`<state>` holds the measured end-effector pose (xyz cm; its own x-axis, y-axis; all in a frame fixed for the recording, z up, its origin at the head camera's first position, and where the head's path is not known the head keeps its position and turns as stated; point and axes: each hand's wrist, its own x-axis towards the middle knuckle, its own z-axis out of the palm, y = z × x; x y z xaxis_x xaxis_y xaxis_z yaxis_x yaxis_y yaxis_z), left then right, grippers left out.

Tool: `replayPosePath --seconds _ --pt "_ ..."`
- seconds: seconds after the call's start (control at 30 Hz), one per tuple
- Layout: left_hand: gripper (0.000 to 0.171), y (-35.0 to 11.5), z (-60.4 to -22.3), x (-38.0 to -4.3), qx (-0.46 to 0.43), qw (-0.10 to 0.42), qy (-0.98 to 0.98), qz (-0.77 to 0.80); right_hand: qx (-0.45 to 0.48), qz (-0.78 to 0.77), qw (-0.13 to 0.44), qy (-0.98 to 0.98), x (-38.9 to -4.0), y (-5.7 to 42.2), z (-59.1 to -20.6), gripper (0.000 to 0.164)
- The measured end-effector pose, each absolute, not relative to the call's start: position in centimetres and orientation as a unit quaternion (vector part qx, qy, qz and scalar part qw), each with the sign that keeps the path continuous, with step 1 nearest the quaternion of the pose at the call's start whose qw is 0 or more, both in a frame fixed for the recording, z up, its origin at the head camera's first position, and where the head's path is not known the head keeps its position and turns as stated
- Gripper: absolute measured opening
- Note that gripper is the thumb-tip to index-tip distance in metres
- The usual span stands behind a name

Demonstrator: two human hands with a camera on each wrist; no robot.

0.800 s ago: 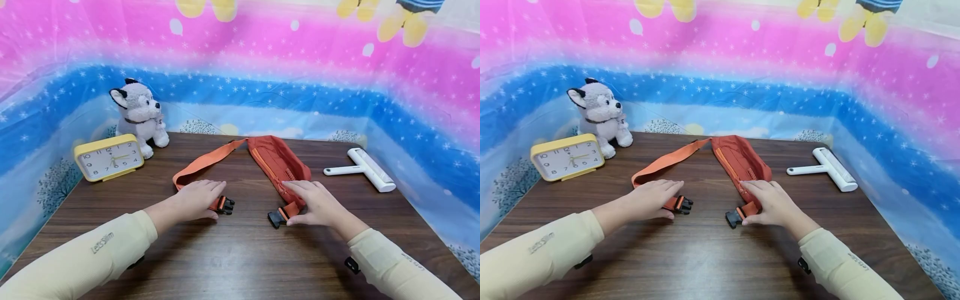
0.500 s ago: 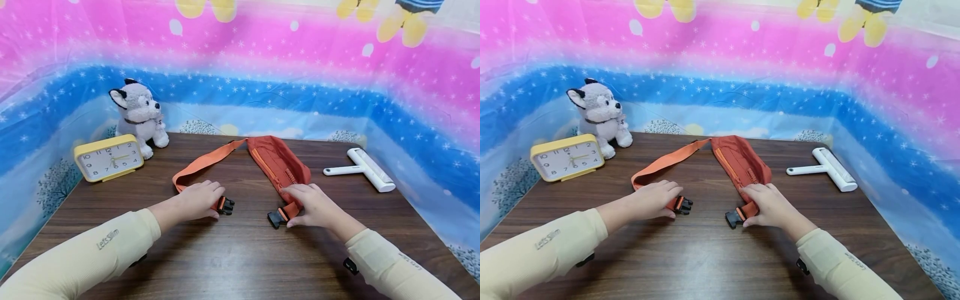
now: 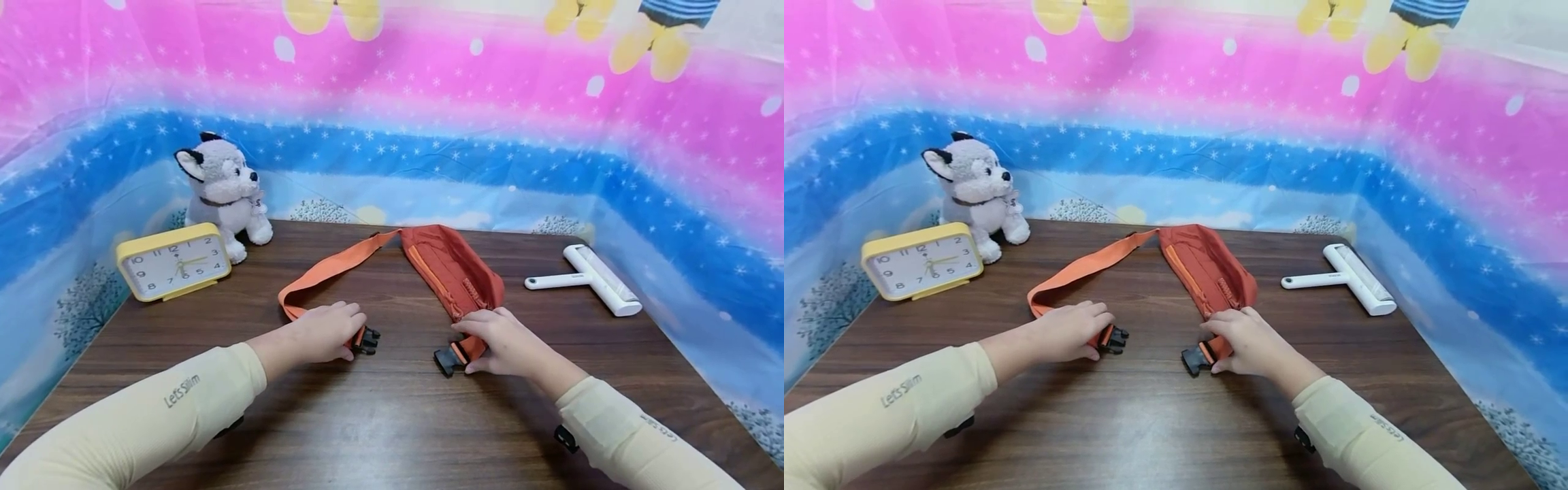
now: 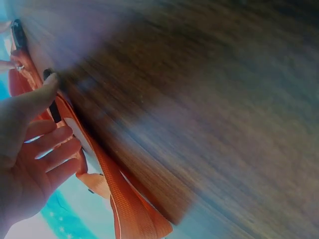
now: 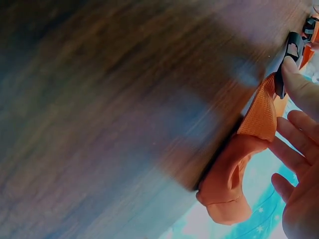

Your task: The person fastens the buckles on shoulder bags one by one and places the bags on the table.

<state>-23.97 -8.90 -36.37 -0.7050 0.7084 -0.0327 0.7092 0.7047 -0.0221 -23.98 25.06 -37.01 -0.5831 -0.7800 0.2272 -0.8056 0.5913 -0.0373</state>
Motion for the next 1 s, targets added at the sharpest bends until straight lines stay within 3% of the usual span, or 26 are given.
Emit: replayPosePath --seconds 1.0 --pt "0.036 -8.62 -36.96 -24.09 0.369 0.031 0.929 -0.011 0.478 0.069 0.035 -0.875 -24.38 24.29 -37.56 0.048"
